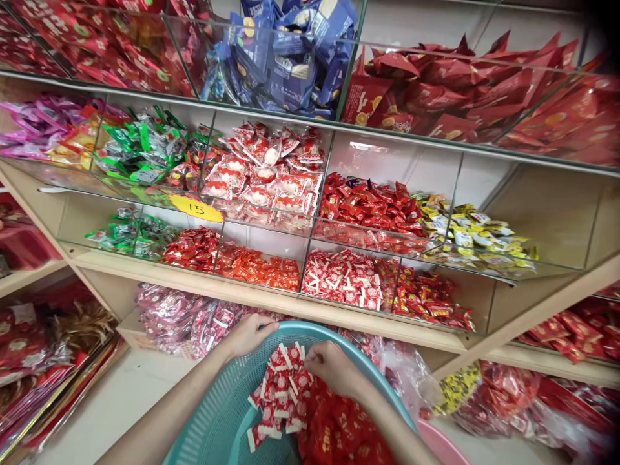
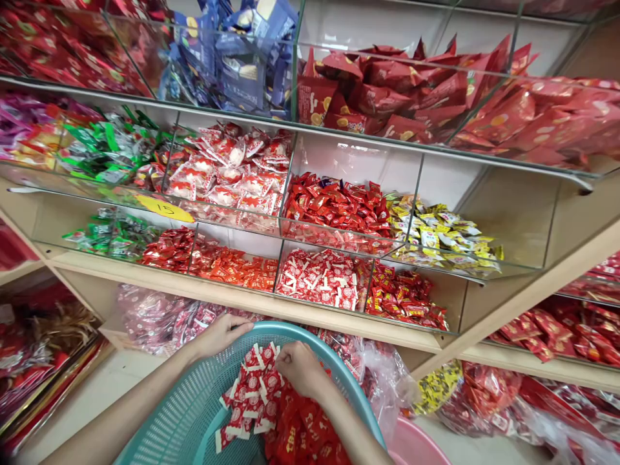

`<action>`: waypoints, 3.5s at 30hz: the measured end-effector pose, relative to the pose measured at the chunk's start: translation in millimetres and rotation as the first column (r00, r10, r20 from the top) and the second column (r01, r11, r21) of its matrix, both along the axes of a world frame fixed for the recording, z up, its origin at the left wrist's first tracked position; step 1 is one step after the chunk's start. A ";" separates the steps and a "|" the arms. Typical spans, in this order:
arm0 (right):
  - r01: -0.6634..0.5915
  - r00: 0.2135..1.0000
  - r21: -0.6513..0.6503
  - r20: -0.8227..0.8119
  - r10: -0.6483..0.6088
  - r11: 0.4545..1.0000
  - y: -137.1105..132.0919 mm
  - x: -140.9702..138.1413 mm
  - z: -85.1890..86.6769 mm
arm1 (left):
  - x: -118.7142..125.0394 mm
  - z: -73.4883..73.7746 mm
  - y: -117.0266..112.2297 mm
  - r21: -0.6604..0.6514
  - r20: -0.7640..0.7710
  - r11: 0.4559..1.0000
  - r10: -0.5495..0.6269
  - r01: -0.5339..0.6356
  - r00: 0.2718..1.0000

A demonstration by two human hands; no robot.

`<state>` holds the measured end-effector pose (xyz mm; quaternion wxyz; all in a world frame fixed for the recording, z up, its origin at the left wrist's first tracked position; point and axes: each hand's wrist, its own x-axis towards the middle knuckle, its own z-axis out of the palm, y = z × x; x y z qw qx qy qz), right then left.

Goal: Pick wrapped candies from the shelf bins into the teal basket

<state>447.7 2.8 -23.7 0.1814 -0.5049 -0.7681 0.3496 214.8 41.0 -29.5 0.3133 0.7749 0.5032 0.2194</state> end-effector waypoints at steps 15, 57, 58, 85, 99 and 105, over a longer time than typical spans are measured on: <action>0.166 0.986 -0.084 0.040 -0.163 0.983 3.0 -6.9 -13.1 | 1.7 2.5 -1.7 -0.007 0.008 1.000 0.015 -0.015 1.000; 0.020 0.401 0.549 0.761 -0.510 0.835 61.0 67.6 104.1 | 2.5 9.5 -6.1 -0.040 0.033 0.999 0.012 -0.011 0.999; 0.024 0.402 0.549 0.760 -0.511 0.835 61.0 67.7 104.3 | 2.6 9.6 -6.1 -0.045 0.034 0.999 0.007 -0.005 0.999; 0.225 0.721 0.531 0.473 -0.506 0.817 37.8 89.8 127.3 | 1.8 6.8 -3.8 -0.061 0.054 0.998 -0.012 0.015 0.998; -0.175 0.908 0.138 0.405 0.105 0.975 -28.1 -60.8 51.7 | 1.6 4.4 -3.9 0.024 -0.004 1.000 0.002 -0.002 1.000; -0.205 0.878 0.124 0.461 0.126 0.971 -27.2 -74.9 38.9 | 1.7 2.9 -3.6 0.020 0.002 1.000 0.003 -0.003 1.000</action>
